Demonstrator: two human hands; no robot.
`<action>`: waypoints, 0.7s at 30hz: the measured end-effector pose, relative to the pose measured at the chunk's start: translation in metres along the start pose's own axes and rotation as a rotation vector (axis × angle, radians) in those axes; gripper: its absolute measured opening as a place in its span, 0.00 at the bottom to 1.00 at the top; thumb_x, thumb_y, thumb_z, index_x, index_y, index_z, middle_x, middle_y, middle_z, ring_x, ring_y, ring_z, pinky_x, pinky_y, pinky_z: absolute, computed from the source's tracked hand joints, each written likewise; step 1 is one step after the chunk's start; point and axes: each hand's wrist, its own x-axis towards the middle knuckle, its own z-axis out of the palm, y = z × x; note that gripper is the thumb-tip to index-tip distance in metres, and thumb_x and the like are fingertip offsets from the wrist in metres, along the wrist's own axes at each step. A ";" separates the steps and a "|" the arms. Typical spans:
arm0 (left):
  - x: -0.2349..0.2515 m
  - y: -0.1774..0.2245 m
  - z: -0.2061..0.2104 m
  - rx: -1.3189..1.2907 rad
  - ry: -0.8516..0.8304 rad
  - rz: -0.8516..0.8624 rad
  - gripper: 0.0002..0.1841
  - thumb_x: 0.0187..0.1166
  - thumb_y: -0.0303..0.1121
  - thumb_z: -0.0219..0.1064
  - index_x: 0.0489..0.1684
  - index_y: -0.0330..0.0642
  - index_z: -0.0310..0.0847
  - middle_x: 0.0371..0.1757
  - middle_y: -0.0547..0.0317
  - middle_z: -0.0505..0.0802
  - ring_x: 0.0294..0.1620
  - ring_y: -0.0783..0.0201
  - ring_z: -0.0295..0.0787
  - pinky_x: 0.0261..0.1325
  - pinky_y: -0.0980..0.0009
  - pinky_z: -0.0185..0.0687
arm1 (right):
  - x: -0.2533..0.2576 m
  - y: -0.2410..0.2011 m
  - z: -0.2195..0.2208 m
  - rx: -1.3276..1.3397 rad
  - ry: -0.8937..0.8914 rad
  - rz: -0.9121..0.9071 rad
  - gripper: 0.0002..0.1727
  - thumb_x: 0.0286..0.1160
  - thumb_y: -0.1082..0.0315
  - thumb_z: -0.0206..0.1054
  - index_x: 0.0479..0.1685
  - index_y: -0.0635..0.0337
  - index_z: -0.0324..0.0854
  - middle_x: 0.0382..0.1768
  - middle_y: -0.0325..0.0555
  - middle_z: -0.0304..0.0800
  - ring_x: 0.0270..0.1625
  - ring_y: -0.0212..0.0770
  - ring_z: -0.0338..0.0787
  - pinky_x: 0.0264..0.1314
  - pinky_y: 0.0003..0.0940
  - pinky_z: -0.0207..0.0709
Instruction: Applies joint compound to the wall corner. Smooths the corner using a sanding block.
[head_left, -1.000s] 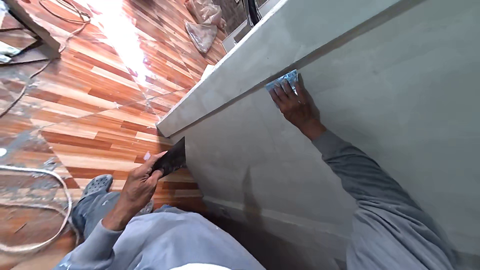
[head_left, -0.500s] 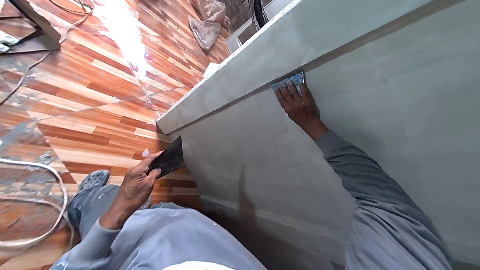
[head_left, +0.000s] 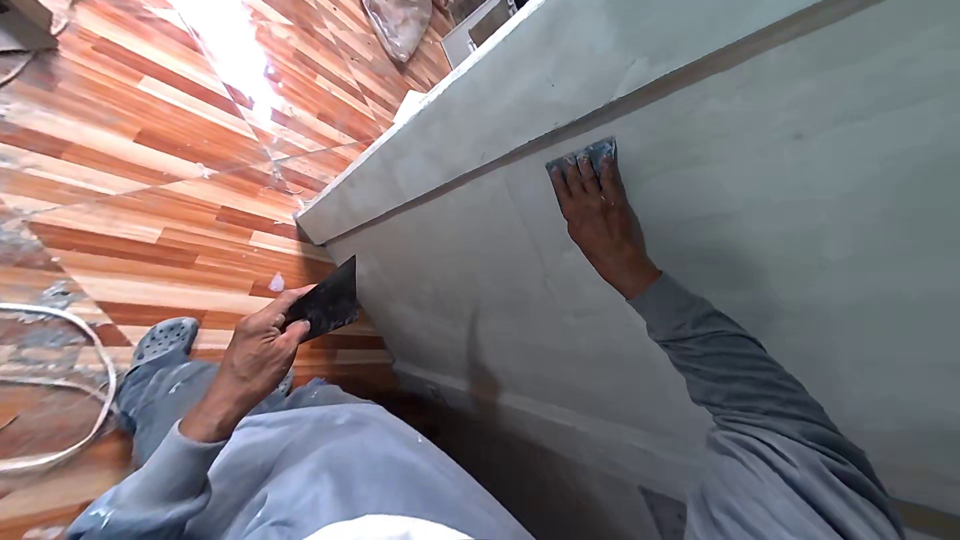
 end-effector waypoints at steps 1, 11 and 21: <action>0.000 -0.001 0.001 0.000 -0.005 -0.002 0.24 0.70 0.27 0.58 0.67 0.43 0.84 0.54 0.58 0.95 0.51 0.74 0.92 0.55 0.72 0.87 | -0.006 -0.001 0.004 0.002 -0.009 -0.005 0.33 0.82 0.79 0.52 0.91 0.67 0.56 0.88 0.69 0.60 0.91 0.67 0.57 0.92 0.69 0.37; 0.011 0.005 0.021 0.027 -0.067 0.005 0.24 0.70 0.28 0.58 0.67 0.43 0.84 0.55 0.59 0.94 0.52 0.75 0.91 0.55 0.72 0.87 | -0.079 -0.016 0.042 0.048 0.074 0.009 0.34 0.80 0.77 0.58 0.89 0.66 0.60 0.88 0.64 0.61 0.92 0.63 0.57 0.92 0.64 0.41; 0.013 0.018 0.071 -0.041 -0.228 0.035 0.21 0.73 0.28 0.59 0.64 0.43 0.85 0.53 0.62 0.95 0.51 0.76 0.91 0.55 0.75 0.87 | -0.158 -0.033 0.093 0.028 0.144 0.046 0.32 0.84 0.78 0.53 0.90 0.64 0.59 0.90 0.58 0.59 0.94 0.55 0.55 0.94 0.57 0.39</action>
